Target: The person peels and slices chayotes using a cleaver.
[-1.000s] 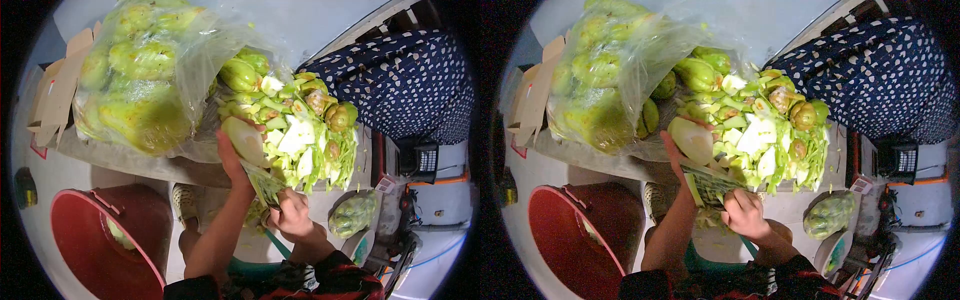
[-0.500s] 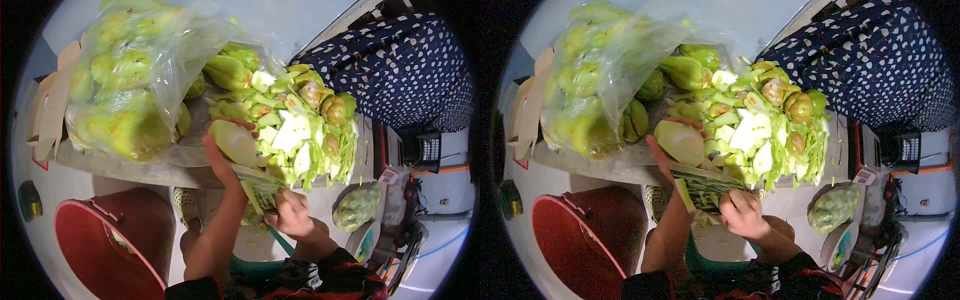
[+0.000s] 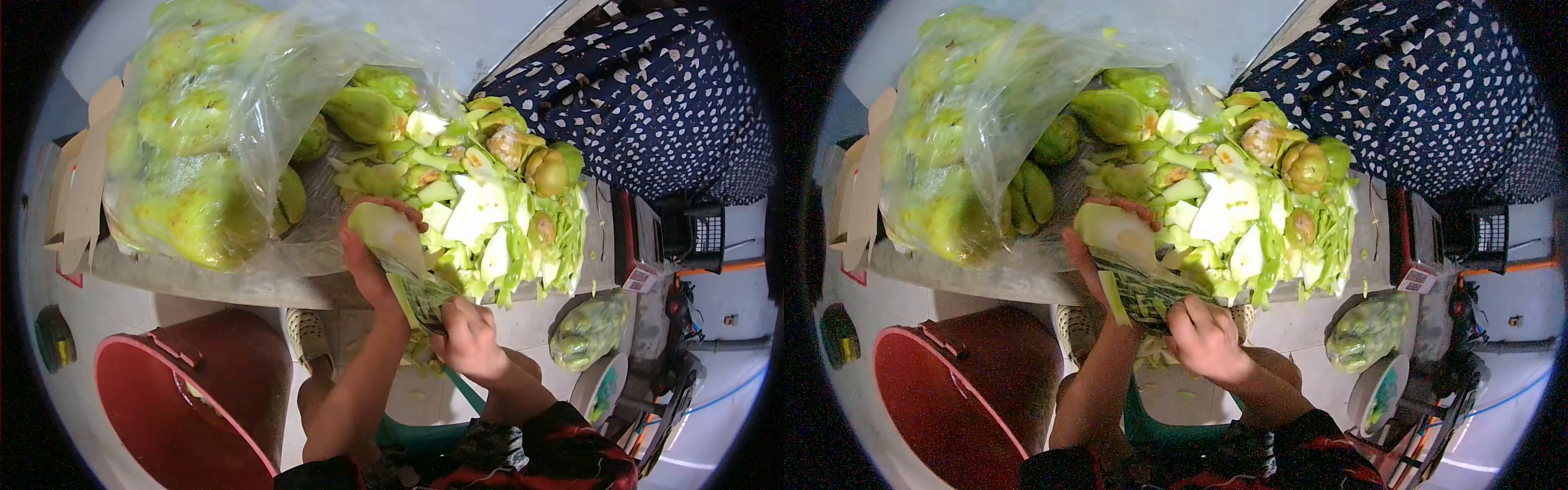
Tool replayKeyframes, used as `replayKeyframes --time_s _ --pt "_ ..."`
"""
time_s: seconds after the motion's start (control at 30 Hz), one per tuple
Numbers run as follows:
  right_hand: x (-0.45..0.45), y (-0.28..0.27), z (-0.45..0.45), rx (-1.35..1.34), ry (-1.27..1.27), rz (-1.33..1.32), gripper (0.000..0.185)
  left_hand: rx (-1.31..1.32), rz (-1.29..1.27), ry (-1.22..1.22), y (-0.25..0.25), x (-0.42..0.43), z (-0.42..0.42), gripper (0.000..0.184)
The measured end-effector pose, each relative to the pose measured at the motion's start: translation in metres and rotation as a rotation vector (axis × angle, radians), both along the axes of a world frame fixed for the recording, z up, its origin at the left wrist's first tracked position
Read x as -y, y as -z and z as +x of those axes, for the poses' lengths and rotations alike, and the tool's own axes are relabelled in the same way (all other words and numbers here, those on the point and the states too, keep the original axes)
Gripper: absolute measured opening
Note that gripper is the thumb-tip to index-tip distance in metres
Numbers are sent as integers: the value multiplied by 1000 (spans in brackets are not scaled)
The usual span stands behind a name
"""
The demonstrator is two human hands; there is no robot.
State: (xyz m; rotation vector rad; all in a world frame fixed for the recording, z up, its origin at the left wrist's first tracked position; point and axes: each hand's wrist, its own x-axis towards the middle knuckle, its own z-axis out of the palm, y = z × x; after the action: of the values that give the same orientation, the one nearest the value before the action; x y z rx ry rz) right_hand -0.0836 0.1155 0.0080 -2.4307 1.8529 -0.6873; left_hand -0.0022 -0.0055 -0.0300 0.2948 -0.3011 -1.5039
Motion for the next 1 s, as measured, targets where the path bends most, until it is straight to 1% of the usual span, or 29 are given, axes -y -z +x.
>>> replayKeyframes --time_s 0.03,0.1,0.17,0.23,0.3,0.37,0.4,0.47,0.5,0.53,0.57,0.6,0.7,0.77,0.8,0.87,0.9,0.97,1.0 --pt "-1 1 0 1 1 0 28 -15 31 -2 0 0 -1 59" --pt "-5 3 1 12 16 69 42 -27 63 0 2 -2 -2 59" --pt "-7 3 3 29 40 76 42 106 52 -46 4 -2 -2 59" --pt "-6 3 5 45 65 82 42 96 51 -51 1 -2 -3 59" --pt "-5 3 5 59 50 33 39 85 50 -57 -3 -4 -4 59" --pt "-2 0 3 70 64 71 37 -140 69 196 -6 -9 -4 58" --pt "-1 -1 3 81 78 107 34 -138 71 200 -6 -10 -6 58" --pt "1 -2 2 109 73 94 32 -49 182 71 -7 -11 -10 56" --pt "1 -2 4 139 68 83 30 -47 184 76 -5 -11 -11 56" --pt "2 -4 7 140 69 83 30 19 146 36 0 -10 -12 54" --pt "3 -7 10 152 117 102 22 84 107 -6 2 -9 -13 53" --pt "4 -9 13 165 165 121 14 85 107 -5 1 -9 -13 53" --pt "4 -10 16 157 190 161 13 27 142 67 -4 -10 -10 52" --pt "4 -8 17 163 197 161 12 -77 160 202 -3 -8 -6 52" --pt "5 -8 17 165 201 160 12 -77 159 202 0 -8 -5 52" --pt "5 -6 16 181 211 187 12 -2 113 227 10 -11 -4 57" --pt "5 -6 16 195 219 214 11 -3 111 226 8 -13 -5 57" --pt "8 -12 17 219 235 228 14 200 121 177 1 -15 -8 57" --pt "9 -14 18 246 252 244 18 201 119 177 1 -15 -8 57"
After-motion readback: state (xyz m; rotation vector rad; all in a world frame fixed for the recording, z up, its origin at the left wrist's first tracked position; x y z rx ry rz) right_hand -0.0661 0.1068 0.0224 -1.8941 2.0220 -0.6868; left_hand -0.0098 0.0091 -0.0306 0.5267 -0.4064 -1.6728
